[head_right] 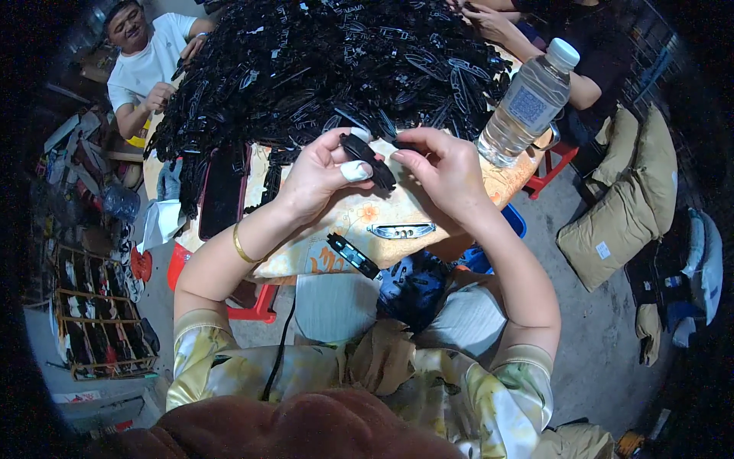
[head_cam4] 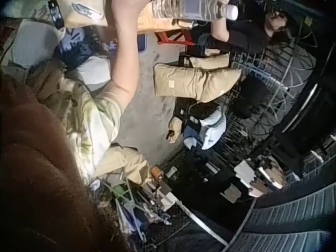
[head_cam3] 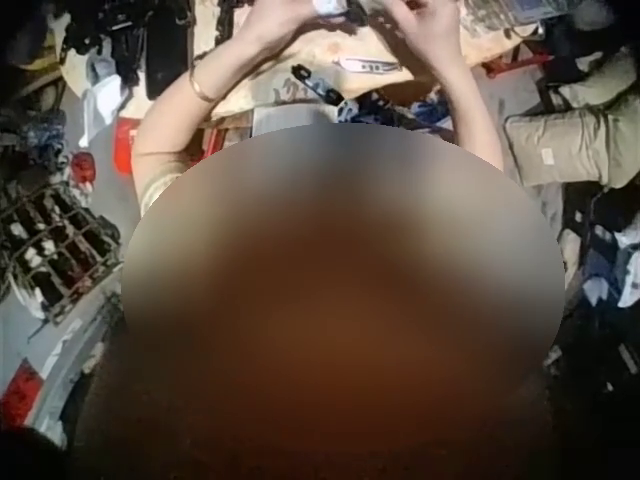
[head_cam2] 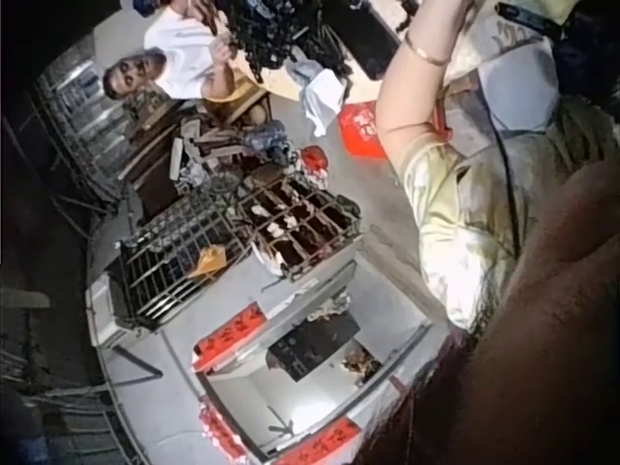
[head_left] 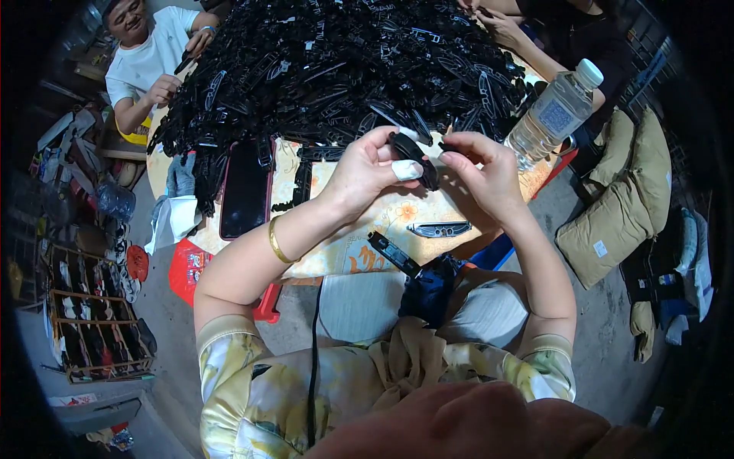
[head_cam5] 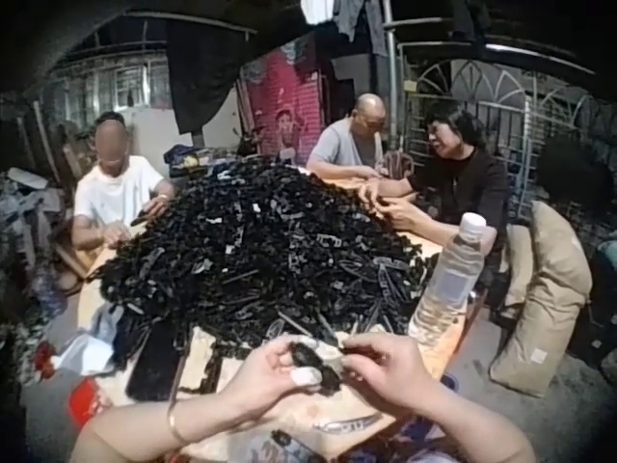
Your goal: The recorder is manually assembling small black plastic components by attaching white pieces to them.
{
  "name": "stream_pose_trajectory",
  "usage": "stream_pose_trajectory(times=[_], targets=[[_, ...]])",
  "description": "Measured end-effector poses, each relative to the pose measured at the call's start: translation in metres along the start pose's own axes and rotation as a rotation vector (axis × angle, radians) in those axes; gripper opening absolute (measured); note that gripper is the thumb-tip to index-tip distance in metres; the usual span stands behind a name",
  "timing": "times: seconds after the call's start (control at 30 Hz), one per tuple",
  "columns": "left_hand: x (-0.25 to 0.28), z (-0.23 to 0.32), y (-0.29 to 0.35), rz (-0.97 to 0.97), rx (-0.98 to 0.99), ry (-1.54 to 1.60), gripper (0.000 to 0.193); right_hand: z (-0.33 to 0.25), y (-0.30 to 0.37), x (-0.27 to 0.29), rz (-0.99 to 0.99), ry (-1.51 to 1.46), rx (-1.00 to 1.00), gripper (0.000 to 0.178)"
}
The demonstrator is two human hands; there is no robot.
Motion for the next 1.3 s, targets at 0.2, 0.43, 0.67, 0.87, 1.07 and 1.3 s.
stream_pose_trajectory(times=[0.2, 0.43, 0.67, 0.87, 1.07, 1.3], targets=[[0.0, -0.008, -0.002, -0.025, 0.021, -0.038, 0.034, -0.005, 0.01, -0.002, 0.068, -0.015, 0.193, 0.022], [-0.001, -0.01, 0.0, -0.06, 0.018, -0.007, 0.033, -0.019, 0.01, -0.01, 0.098, 0.19, 0.639, 0.019], [-0.002, -0.003, 0.001, -0.014, 0.033, -0.068, 0.033, -0.022, 0.014, -0.012, 0.031, 0.428, 0.76, 0.026], [-0.003, -0.009, -0.001, -0.006, -0.095, 0.0, 0.032, -0.023, 0.014, -0.01, 0.167, 0.183, 0.534, 0.015], [0.009, -0.006, -0.002, -0.288, 0.049, 0.228, 0.037, -0.026, 0.011, -0.002, 0.017, 0.233, 0.645, 0.021], [0.006, -0.013, -0.001, -0.246, 0.207, 0.083, 0.021, -0.031, 0.016, -0.011, -0.065, 0.324, 0.811, 0.028]])
Point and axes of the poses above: each hand's wrist, its own y-axis away from the middle knuckle, its own x-axis out of the back of the hand, z = x × y, the point moved 2 cm from there along -y, towards the middle knuckle, and after that the axes turned 7 degrees about -y, right-handed, at the moved point
